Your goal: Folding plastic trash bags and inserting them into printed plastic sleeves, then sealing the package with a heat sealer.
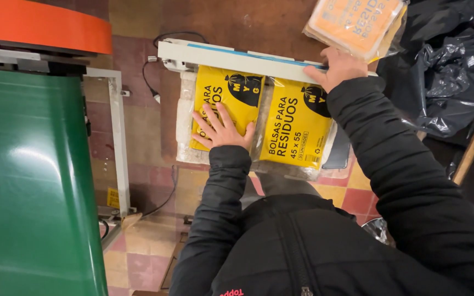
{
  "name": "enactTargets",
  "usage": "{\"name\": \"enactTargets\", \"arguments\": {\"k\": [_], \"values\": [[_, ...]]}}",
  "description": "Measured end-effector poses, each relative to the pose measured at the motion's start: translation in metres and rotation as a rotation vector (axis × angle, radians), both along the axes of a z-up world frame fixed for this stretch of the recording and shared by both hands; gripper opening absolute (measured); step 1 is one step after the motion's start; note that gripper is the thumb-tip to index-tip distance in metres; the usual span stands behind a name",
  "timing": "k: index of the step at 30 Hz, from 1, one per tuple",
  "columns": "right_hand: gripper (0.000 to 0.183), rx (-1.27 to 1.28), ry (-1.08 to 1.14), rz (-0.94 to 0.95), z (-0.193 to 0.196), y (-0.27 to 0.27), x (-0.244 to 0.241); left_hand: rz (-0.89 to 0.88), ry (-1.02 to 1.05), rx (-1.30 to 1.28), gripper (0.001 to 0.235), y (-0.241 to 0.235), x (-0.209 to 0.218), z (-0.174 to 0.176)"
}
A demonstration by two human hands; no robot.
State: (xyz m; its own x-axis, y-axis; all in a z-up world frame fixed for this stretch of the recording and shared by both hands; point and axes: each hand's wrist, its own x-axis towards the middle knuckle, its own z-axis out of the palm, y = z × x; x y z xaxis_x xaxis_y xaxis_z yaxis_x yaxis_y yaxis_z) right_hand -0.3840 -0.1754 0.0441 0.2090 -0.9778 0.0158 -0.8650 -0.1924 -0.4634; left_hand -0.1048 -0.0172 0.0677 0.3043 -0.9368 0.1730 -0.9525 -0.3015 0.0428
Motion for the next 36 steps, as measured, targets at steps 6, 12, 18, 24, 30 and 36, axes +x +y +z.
{"name": "enactTargets", "arguments": {"k": [6,12,18,24,30,36], "values": [[0.06,0.009,-0.011,-0.002,0.001,0.001,0.001,0.012,-0.01,0.027,0.102,0.003,0.001,0.002],[0.057,-0.028,-0.019,0.005,0.001,0.001,0.0,-0.003,-0.043,0.013,0.1,0.005,0.001,0.001],[0.057,-0.046,-0.026,0.014,0.002,0.003,0.001,-0.025,-0.053,-0.021,0.101,0.009,0.004,-0.004],[0.055,-0.069,-0.025,0.007,0.0,0.007,0.0,-0.043,-0.05,-0.025,0.105,0.014,0.008,-0.005],[0.051,-0.186,-0.012,0.009,-0.005,0.007,0.001,-0.096,0.014,-0.027,0.106,0.02,0.029,-0.01],[0.052,-0.233,-0.027,-0.011,-0.004,0.003,0.001,-0.267,0.117,-0.154,0.098,-0.01,0.07,-0.001]]}}
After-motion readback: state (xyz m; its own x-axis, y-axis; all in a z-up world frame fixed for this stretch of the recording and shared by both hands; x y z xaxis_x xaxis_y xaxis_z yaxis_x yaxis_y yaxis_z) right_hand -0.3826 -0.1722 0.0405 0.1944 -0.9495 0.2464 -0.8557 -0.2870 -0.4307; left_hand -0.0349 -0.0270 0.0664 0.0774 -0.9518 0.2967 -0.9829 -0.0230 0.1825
